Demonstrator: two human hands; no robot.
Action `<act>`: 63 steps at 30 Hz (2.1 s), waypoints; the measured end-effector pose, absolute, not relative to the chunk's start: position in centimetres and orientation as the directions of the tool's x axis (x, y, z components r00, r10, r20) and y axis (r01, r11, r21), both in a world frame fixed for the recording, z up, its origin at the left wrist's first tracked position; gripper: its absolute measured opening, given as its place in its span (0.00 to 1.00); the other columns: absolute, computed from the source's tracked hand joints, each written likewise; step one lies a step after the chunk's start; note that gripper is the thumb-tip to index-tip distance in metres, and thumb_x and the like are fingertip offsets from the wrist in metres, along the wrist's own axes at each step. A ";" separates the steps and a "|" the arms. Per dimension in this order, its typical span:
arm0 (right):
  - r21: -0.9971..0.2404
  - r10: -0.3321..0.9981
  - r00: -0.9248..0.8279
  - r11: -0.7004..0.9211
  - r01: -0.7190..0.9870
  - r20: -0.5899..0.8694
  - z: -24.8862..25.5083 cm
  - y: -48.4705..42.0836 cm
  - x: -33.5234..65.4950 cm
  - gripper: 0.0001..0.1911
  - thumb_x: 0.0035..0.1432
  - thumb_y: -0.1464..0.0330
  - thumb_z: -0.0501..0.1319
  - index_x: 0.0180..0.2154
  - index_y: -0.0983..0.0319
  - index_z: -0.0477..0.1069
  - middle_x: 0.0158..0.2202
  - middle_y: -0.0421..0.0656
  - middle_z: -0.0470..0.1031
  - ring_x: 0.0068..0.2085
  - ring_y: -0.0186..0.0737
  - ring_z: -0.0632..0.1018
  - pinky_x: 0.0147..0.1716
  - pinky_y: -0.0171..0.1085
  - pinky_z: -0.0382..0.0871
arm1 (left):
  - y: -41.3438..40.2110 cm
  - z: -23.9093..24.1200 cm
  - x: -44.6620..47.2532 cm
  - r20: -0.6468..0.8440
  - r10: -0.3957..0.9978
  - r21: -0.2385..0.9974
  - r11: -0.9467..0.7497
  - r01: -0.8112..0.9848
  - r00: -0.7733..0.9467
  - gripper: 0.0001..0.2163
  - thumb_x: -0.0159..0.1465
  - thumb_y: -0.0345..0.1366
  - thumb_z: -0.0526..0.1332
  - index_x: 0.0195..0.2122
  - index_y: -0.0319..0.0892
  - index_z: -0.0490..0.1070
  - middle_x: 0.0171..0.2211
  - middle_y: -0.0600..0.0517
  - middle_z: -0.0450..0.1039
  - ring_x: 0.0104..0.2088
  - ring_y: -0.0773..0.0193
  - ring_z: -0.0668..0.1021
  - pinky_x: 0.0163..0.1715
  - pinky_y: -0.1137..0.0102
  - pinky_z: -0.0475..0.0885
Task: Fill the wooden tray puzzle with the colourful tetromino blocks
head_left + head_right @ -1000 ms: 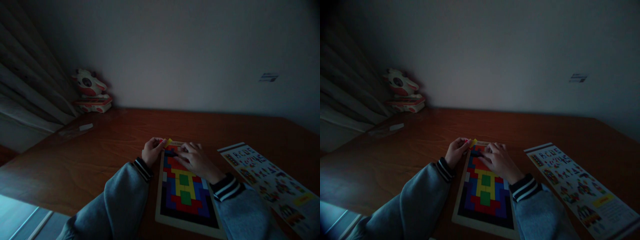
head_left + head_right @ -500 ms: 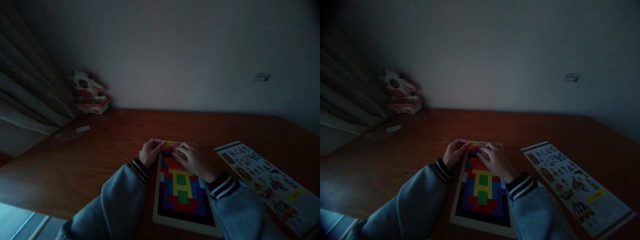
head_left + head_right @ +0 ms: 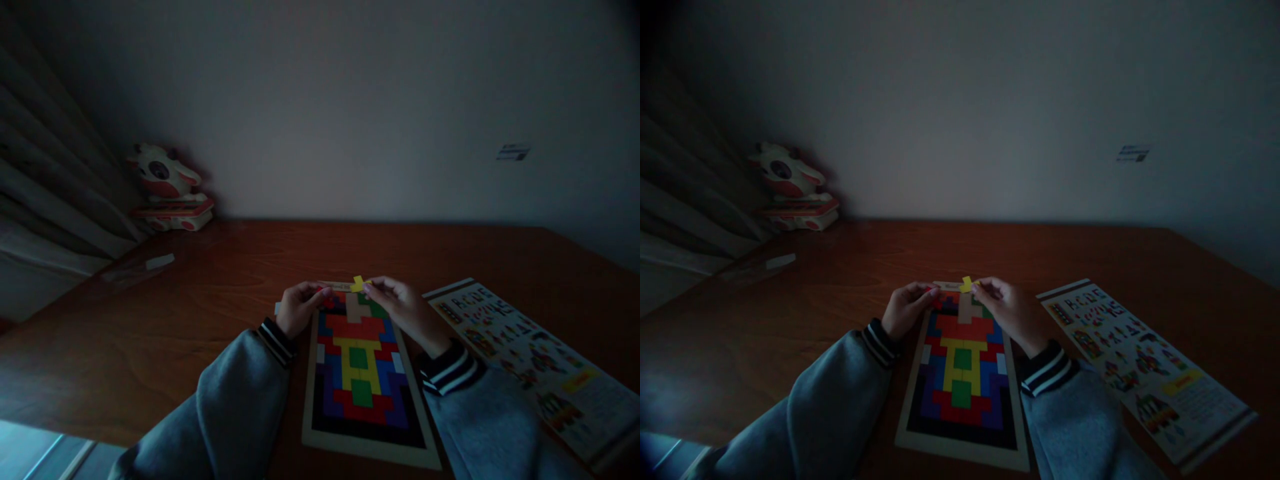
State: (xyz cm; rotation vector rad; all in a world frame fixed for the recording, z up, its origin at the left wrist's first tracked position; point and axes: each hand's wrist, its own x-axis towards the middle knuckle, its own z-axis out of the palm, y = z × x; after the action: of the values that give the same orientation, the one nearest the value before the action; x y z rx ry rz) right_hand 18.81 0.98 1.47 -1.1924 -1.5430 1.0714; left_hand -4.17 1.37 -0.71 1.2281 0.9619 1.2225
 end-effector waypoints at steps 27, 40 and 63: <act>-0.837 0.936 -0.191 0.350 0.420 0.296 1.8 -0.2 18.6 0.12 0.65 0.59 0.56 0.43 0.57 0.73 0.38 0.44 0.79 0.37 0.40 0.79 0.37 0.40 0.73 | 0.9 -0.4 -3.9 0.195 0.956 0.971 -0.157 -0.181 0.221 0.15 0.56 0.41 0.73 0.35 0.38 0.73 0.35 0.49 0.79 0.36 0.64 0.81 0.43 0.67 0.77; -0.753 0.879 -0.270 0.476 0.455 0.392 0.9 -0.4 17.5 0.11 0.63 0.56 0.60 0.39 0.54 0.75 0.39 0.43 0.81 0.41 0.43 0.80 0.42 0.42 0.73 | 0.8 -0.8 -4.3 0.295 0.918 0.946 -0.320 0.057 0.265 0.14 0.61 0.43 0.68 0.41 0.39 0.72 0.40 0.46 0.79 0.38 0.60 0.81 0.42 0.64 0.78; -0.928 0.981 -0.023 0.189 0.322 0.192 -1.0 -0.7 19.8 0.20 0.59 0.47 0.59 0.38 0.57 0.72 0.40 0.47 0.82 0.41 0.47 0.82 0.40 0.43 0.75 | -0.2 -0.2 -7.1 0.377 0.749 0.233 -0.647 0.726 0.546 0.19 0.68 0.46 0.58 0.53 0.39 0.72 0.47 0.41 0.77 0.46 0.49 0.78 0.48 0.55 0.72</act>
State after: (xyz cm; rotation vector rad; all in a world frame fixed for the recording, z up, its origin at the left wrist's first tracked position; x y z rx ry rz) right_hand 19.84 -0.72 -1.02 -1.2953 -1.5236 0.8819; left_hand -7.10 -0.24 -0.25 2.7182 1.2980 0.6996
